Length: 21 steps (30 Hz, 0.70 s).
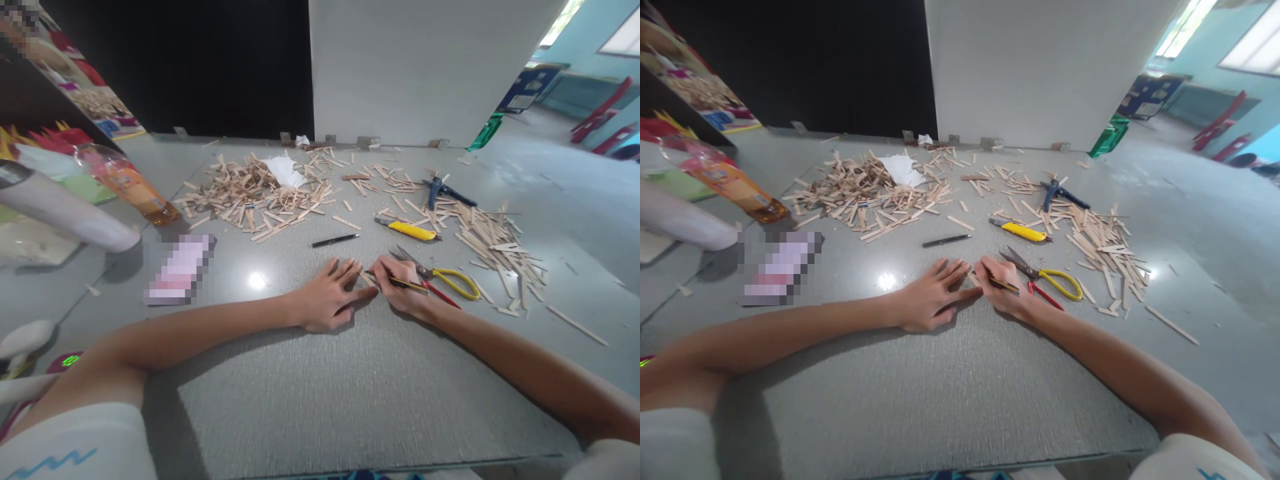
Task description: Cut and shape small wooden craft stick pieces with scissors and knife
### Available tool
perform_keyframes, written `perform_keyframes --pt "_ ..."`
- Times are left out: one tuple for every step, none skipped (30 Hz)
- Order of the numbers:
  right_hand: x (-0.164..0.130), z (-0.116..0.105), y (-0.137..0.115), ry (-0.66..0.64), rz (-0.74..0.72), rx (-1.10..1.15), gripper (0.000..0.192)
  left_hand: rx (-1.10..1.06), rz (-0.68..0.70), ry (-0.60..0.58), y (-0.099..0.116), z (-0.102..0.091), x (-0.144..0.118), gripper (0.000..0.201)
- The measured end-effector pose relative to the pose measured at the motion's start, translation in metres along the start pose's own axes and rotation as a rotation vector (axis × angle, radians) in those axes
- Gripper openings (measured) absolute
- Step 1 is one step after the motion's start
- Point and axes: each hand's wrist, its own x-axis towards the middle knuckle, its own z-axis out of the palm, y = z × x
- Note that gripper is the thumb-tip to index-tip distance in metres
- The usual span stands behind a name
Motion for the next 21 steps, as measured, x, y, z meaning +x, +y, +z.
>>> perform_keyframes --pt "0.0003 -0.0007 -0.0011 -0.002 0.0 -0.004 0.039 0.0 0.003 0.01 0.0 0.0005 -0.0003 0.068" --pt "0.0004 -0.0015 -0.0023 -0.004 0.0 -0.007 0.04 0.001 0.006 0.019 0.0001 0.0009 -0.0007 0.068" --pt "0.0005 -0.0021 -0.0036 -0.007 0.001 -0.011 0.04 0.005 0.006 0.025 0.0002 0.0012 -0.001 0.068" --pt "0.0005 -0.0027 -0.0047 -0.008 0.003 -0.014 0.04 0.009 0.006 0.027 0.0002 0.0014 -0.0012 0.068" --pt "0.0004 -0.0031 -0.0057 -0.008 0.006 -0.016 0.039 0.013 0.006 0.026 0.0003 0.0015 -0.0014 0.068" --pt "0.0002 -0.0034 -0.0064 -0.007 0.01 -0.018 0.037 0.016 0.005 0.024 0.0003 0.0015 -0.0015 0.068" --pt "0.0 -0.0036 -0.0067 -0.005 0.015 -0.019 0.035 0.017 0.004 0.02 0.0004 0.0015 -0.0016 0.068" --pt "-0.0002 -0.0036 -0.0066 -0.004 0.019 -0.019 0.034 0.017 0.004 0.015 0.0005 0.0013 -0.0016 0.068" --pt "-0.0004 -0.0036 -0.0061 -0.005 0.022 -0.019 0.034 0.018 0.003 0.009 0.0007 0.001 -0.0016 0.068" --pt "-0.0007 -0.0034 -0.0053 -0.007 0.021 -0.018 0.034 0.019 -0.001 0.002 0.0009 0.0005 -0.0015 0.068" --pt "-0.0009 -0.0031 -0.0043 -0.012 0.017 -0.016 0.036 0.021 -0.006 -0.004 0.0012 0.0 -0.0014 0.068" --pt "-0.001 -0.0028 -0.0033 -0.017 0.011 -0.014 0.037 0.023 -0.01 -0.009 0.0016 -0.0006 -0.0013 0.068" --pt "-0.001 -0.0024 -0.0024 -0.02 0.004 -0.013 0.036 0.024 -0.014 -0.012 0.002 -0.0013 -0.0011 0.068" --pt "-0.0009 -0.002 -0.0017 -0.02 -0.003 -0.012 0.033 0.024 -0.015 -0.012 0.0024 -0.0019 -0.0009 0.068" --pt "-0.0007 -0.0016 -0.0013 -0.017 -0.007 -0.012 0.029 0.022 -0.014 -0.013 0.0028 -0.0023 -0.0008 0.068" --pt "-0.0004 -0.0011 -0.0011 -0.011 -0.01 -0.014 0.025 0.021 -0.01 -0.012 0.0032 -0.0026 -0.0006 0.067" --pt "0.0 -0.0008 -0.0011 -0.003 -0.009 -0.016 0.021 0.018 -0.007 -0.009 0.0034 -0.0026 -0.0005 0.067" --pt "0.0003 -0.0004 -0.0012 0.007 -0.005 -0.018 0.019 0.015 -0.006 -0.004 0.0035 -0.0023 -0.0006 0.067" --pt "0.0007 -0.0001 -0.0014 0.018 0.002 -0.021 0.017 0.014 -0.006 0.001 0.0035 -0.0018 -0.0007 0.066" --pt "0.001 0.0002 -0.0015 0.029 0.012 -0.023 0.017 0.013 -0.008 0.006 0.0035 -0.0012 -0.001 0.066" --pt "0.0013 0.0005 -0.0015 0.037 0.023 -0.025 0.016 0.01 -0.012 0.012 0.0033 -0.0006 -0.0013 0.066"
